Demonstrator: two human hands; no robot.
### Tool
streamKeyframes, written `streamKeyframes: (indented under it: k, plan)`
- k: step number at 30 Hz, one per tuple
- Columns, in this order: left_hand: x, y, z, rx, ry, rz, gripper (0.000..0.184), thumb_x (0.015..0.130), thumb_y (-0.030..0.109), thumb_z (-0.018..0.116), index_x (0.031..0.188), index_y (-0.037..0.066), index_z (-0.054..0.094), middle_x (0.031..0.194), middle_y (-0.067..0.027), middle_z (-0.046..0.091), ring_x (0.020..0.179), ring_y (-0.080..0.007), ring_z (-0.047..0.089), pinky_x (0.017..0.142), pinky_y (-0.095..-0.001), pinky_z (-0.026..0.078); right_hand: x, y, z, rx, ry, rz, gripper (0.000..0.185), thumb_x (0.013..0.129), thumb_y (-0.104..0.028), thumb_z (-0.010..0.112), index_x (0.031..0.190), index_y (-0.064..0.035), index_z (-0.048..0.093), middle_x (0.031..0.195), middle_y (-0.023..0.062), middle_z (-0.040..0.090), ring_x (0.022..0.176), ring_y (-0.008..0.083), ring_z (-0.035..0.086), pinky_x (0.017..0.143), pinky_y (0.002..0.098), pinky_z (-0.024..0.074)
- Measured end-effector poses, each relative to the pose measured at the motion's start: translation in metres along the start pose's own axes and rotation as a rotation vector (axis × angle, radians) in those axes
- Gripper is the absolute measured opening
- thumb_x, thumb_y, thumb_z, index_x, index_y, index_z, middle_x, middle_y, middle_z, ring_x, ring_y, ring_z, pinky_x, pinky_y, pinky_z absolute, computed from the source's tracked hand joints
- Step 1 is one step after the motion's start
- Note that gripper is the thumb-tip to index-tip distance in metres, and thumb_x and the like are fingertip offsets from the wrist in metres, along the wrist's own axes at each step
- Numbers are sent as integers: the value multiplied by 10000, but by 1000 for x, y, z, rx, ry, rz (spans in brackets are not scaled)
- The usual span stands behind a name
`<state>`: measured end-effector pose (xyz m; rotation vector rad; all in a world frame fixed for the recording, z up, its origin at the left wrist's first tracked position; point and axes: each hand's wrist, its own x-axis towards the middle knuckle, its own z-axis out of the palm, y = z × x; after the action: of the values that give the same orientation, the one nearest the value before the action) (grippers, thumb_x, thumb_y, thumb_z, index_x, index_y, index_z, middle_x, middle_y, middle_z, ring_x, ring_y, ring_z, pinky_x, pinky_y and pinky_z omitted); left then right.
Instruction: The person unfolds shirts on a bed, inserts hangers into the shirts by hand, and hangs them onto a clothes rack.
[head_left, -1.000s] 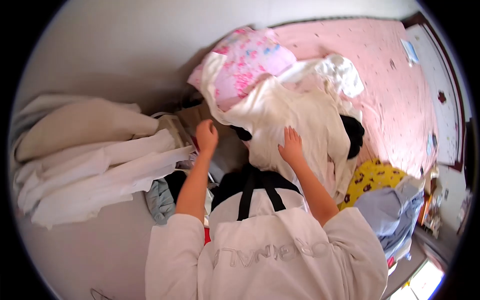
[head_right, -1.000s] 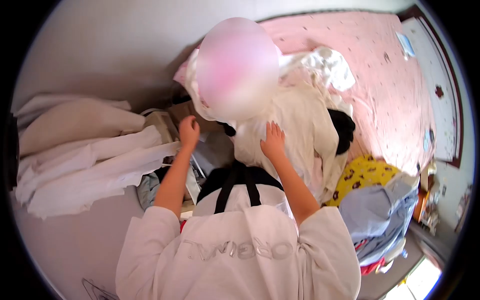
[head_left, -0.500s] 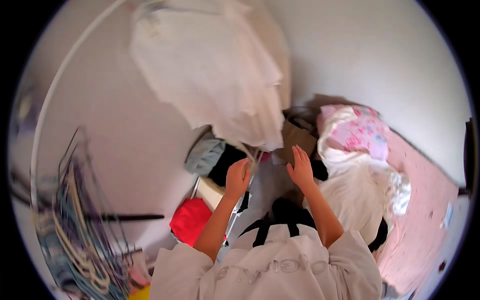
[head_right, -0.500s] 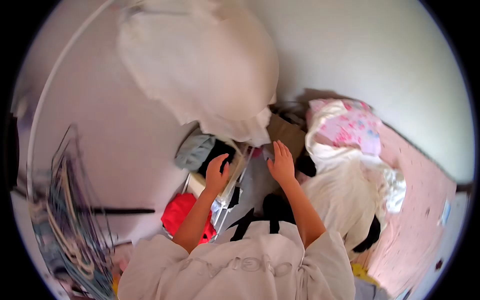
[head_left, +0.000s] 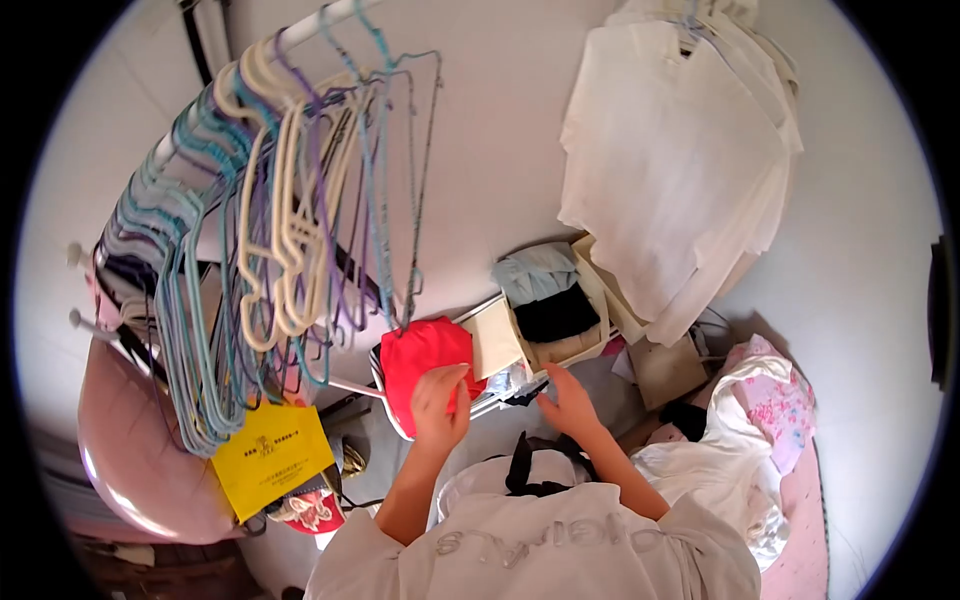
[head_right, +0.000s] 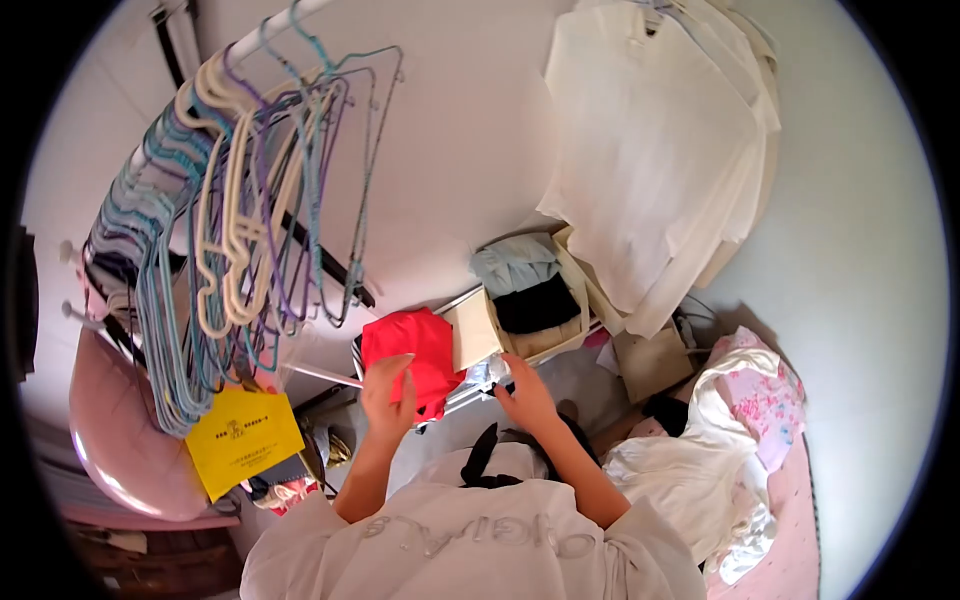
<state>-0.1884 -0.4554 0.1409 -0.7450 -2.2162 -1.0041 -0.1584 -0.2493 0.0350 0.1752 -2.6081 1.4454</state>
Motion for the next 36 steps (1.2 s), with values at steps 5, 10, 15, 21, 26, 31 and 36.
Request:
streamKeyframes:
  k: [5, 10, 15, 21, 26, 31, 36]
  plan:
    - [7, 19, -46, 180, 369, 88, 276, 702, -34, 506, 978, -44, 493, 958, -179, 526, 873, -312, 501, 793, -385, 387, 12, -15, -28, -64, -48, -21, 438, 722, -132, 581, 1124, -19, 448, 1072, 170, 516, 969, 320, 513, 816, 363, 415]
    - [15, 22, -71, 325, 599, 13, 375, 679, -30, 525, 1050, -43, 468, 1035, -204, 507, 962, -348, 477, 856, -420, 363, 27, -54, -39, 17, -37, -80, 372, 726, -82, 572, 1081, -14, 484, 995, 153, 554, 896, 299, 547, 765, 333, 438]
    - [1, 25, -84, 356, 355, -3, 463, 713, -19, 500, 1161, -49, 388, 1187, -233, 421, 1090, -360, 415, 924, -414, 303, 50, -142, -44, 146, 71, -503, 312, 710, -24, 551, 1021, -11, 534, 947, 127, 573, 855, 283, 556, 752, 325, 442]
    - [5, 26, -88, 228, 424, -111, 515, 704, 11, 548, 1191, -32, 387, 1225, -254, 387, 1122, -396, 394, 917, -427, 316, 91, -236, -46, -76, 198, -926, 393, 658, -54, 583, 1039, 16, 516, 1005, 147, 556, 963, 304, 505, 823, 395, 401]
    - [5, 24, -88, 97, 313, -197, 500, 719, 38, 548, 1188, -40, 395, 1192, -257, 425, 1125, -388, 401, 922, -413, 315, 109, -252, -35, -229, 278, -933, 414, 652, -85, 601, 1035, 29, 496, 935, 130, 568, 982, 278, 487, 854, 413, 375]
    - [5, 27, -84, 100, 264, -139, 466, 722, 46, 554, 1161, -47, 427, 1175, -249, 444, 1101, -380, 423, 913, -418, 321, 112, -269, -18, -369, 340, -773, 435, 685, -77, 575, 1092, 36, 471, 865, 105, 581, 891, 255, 523, 883, 431, 359]
    - [3, 28, -83, 56, 253, -149, 457, 716, 39, 556, 1149, -48, 436, 1178, -253, 440, 1094, -375, 431, 906, -418, 329, 118, -255, -25, -430, 394, -680, 477, 685, -95, 567, 1108, 78, 430, 708, 93, 564, 761, 236, 545, 863, 430, 356]
